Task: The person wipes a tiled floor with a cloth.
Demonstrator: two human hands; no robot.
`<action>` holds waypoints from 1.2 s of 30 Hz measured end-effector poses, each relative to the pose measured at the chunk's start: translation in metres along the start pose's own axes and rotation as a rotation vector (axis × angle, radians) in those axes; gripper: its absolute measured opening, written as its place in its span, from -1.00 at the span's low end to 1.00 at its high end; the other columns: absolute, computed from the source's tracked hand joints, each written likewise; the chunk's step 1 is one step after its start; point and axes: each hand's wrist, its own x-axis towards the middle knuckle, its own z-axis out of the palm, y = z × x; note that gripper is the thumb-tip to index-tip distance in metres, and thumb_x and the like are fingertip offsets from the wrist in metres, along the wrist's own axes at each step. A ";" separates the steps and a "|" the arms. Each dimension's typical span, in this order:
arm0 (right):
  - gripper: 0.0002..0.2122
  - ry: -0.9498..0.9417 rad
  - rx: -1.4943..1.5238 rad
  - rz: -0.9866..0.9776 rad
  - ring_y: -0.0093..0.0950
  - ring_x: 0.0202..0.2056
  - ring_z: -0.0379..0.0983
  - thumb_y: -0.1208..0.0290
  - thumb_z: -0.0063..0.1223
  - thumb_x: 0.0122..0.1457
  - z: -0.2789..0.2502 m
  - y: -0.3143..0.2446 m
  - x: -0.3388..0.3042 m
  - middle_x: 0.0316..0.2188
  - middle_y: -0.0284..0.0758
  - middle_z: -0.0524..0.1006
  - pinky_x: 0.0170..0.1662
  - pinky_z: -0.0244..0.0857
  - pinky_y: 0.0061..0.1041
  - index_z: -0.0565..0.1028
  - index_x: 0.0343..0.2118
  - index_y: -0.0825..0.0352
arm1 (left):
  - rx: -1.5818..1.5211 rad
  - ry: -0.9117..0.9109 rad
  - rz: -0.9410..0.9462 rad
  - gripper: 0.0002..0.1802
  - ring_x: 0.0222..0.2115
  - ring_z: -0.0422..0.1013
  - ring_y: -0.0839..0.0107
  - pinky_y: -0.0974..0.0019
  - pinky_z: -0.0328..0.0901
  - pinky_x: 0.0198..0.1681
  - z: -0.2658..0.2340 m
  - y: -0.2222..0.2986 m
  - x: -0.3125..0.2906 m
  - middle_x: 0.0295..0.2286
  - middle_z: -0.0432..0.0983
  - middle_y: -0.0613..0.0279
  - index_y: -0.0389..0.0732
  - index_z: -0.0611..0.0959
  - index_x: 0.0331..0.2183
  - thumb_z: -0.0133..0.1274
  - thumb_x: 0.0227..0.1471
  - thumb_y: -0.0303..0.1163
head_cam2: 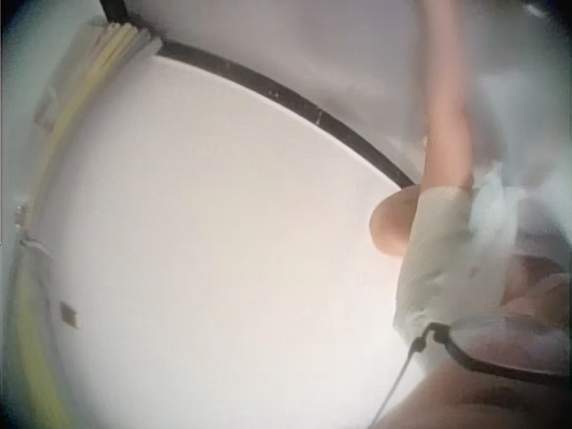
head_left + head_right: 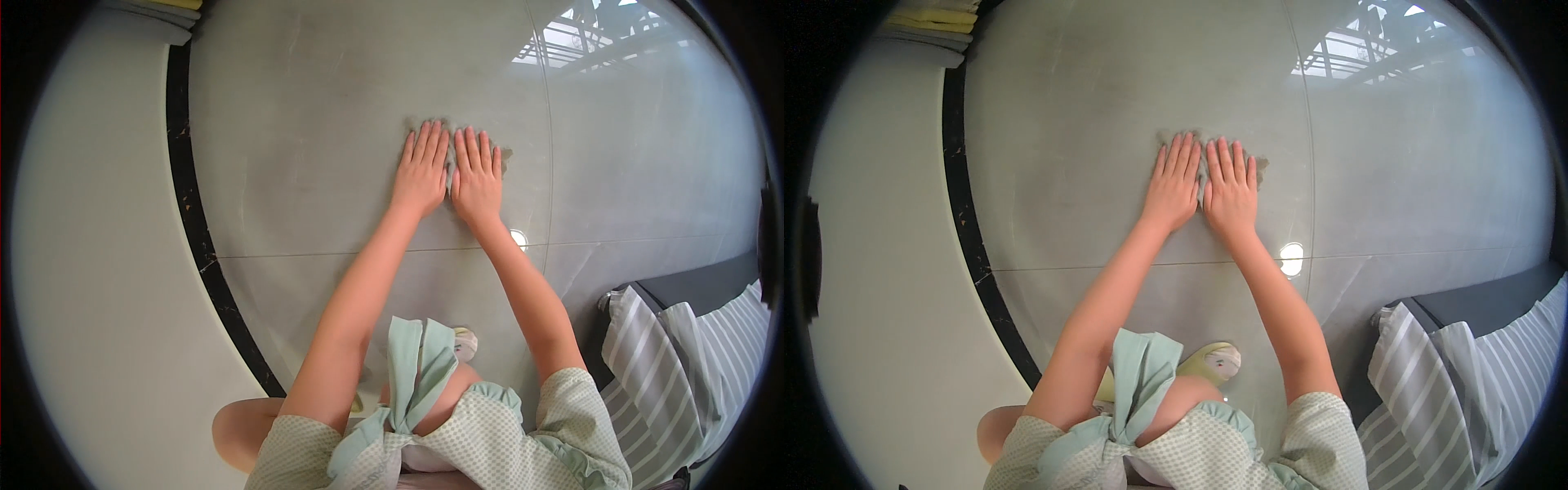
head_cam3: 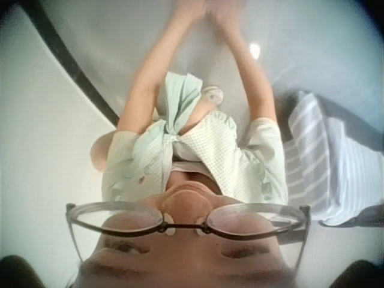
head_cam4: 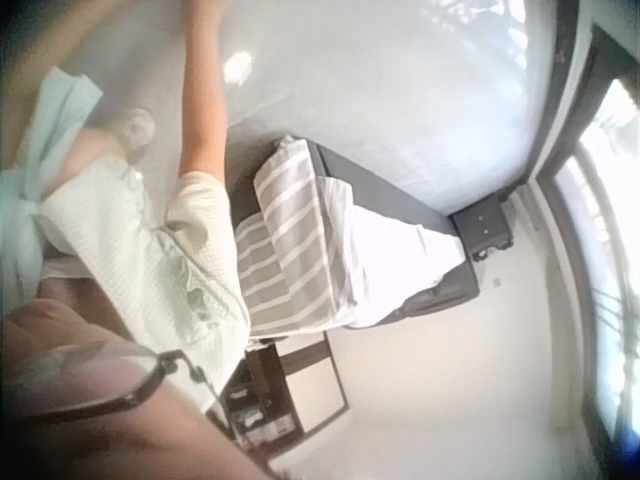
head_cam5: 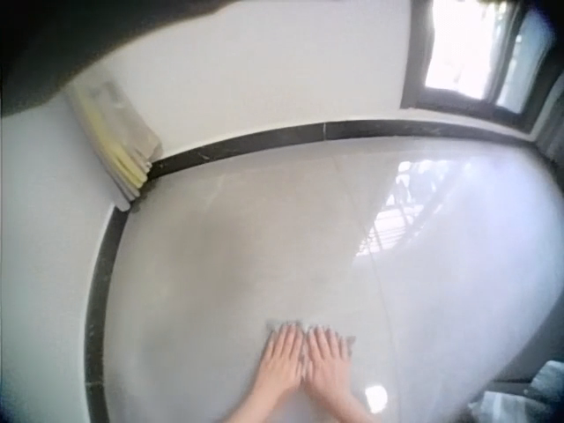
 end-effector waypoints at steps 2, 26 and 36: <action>-0.45 0.037 -0.037 0.049 -0.32 0.30 -0.06 0.31 -0.18 0.13 0.007 -0.014 0.012 0.27 -0.35 0.12 0.31 -0.22 -0.16 0.16 0.24 0.19 | -0.007 0.008 0.045 -0.29 0.28 -0.17 0.05 -0.01 -0.24 0.30 -0.003 -0.016 -0.001 0.24 -0.09 -0.07 -0.35 0.09 0.21 -0.13 0.05 -0.36; -0.43 -0.427 0.027 -0.349 -0.35 0.31 -0.07 0.28 -0.15 0.14 0.017 -0.119 -0.058 0.28 -0.31 0.09 0.32 -0.23 -0.23 0.14 0.23 0.32 | -0.068 -0.110 0.007 -0.18 0.26 -0.16 -0.04 -0.10 -0.25 0.28 -0.024 -0.080 -0.175 0.22 -0.06 -0.15 -0.43 0.11 0.19 -0.06 0.00 -0.18; -0.45 -0.035 0.057 -0.170 -0.32 0.30 -0.06 0.34 -0.22 0.15 0.080 -0.233 0.034 0.28 -0.32 0.11 0.31 -0.21 -0.21 0.13 0.25 0.27 | 0.109 0.102 -0.171 -0.28 0.28 -0.20 0.01 -0.10 -0.30 0.29 -0.049 -0.207 -0.136 0.24 -0.07 -0.07 -0.33 0.13 0.21 -0.11 0.07 -0.26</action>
